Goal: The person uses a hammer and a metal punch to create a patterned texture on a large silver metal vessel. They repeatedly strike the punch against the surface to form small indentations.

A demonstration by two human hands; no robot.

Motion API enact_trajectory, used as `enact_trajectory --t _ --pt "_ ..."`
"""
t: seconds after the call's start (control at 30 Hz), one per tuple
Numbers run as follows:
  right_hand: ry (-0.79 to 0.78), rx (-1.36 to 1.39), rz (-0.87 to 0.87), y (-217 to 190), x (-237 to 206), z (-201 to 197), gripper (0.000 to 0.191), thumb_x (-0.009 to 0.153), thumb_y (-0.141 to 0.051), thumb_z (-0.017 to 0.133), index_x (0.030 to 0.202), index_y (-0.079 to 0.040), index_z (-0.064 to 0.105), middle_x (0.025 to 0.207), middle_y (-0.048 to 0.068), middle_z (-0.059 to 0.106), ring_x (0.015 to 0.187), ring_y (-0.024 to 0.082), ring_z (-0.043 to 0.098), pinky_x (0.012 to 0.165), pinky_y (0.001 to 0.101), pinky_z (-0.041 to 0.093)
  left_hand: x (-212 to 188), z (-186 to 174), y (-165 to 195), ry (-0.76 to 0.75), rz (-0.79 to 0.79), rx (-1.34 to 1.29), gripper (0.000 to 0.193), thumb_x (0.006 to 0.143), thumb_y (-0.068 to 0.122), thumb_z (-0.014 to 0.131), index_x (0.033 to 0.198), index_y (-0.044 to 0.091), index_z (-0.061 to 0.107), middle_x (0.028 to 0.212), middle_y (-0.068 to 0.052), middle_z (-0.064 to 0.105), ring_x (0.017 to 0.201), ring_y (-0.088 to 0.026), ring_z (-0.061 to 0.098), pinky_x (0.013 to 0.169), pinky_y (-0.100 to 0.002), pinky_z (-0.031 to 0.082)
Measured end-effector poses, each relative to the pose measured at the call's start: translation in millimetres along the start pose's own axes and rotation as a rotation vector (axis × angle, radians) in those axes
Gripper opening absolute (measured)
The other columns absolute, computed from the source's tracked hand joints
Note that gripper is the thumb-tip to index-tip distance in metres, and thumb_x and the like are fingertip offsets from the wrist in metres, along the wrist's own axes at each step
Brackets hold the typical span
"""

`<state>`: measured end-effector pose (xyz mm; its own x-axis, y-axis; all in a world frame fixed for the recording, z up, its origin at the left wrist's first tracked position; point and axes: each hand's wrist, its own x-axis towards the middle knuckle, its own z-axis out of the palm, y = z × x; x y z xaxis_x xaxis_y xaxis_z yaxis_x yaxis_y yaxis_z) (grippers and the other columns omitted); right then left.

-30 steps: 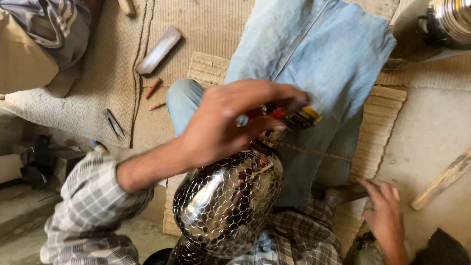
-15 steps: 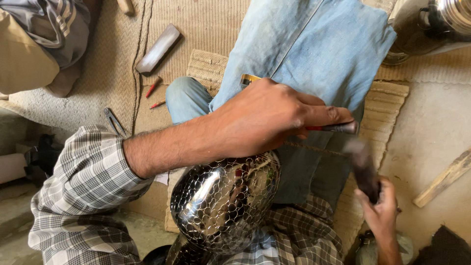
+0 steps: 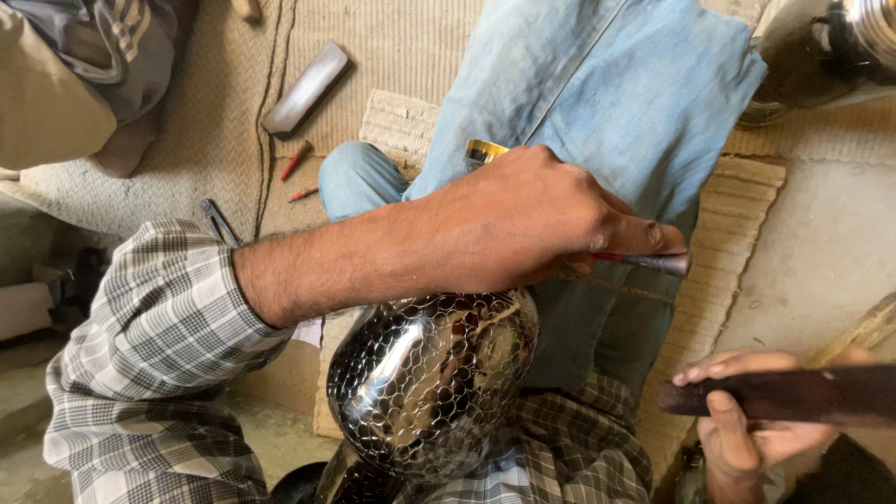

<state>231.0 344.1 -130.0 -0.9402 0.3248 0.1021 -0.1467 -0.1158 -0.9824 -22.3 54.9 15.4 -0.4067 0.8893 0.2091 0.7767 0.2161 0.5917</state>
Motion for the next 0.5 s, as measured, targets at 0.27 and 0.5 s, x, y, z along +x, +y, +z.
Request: enact_trajectory --t 0.27,0.5 --pt "-0.002 0.134 -0.195 33.2 -7.6 -24.6 0.079 0.104 -0.005 0.064 0.157 -0.045 0.021 0.094 0.007 0.057 0.071 0.023 0.063 0.066 0.039 0.061 0.2 -1.0 2.5 -0.043 -0.004 0.016 0.055 0.088 0.021 0.075 0.142 0.022 0.062 0.101 -0.001 0.081 0.076 -0.016 0.076 0.056 -0.036 0.058" --pt "-0.012 -0.608 -0.182 0.1 22.1 12.9 0.076 0.099 0.009 0.073 0.155 -0.023 0.031 0.101 0.017 0.059 0.076 0.032 0.061 0.07 0.04 0.055 -2.1 -2.6 2.2 -0.033 -0.007 -0.001 0.054 0.092 0.013 0.073 0.144 0.024 0.062 0.09 0.0 0.08 0.07 -0.014 0.074 0.055 -0.035 0.058"
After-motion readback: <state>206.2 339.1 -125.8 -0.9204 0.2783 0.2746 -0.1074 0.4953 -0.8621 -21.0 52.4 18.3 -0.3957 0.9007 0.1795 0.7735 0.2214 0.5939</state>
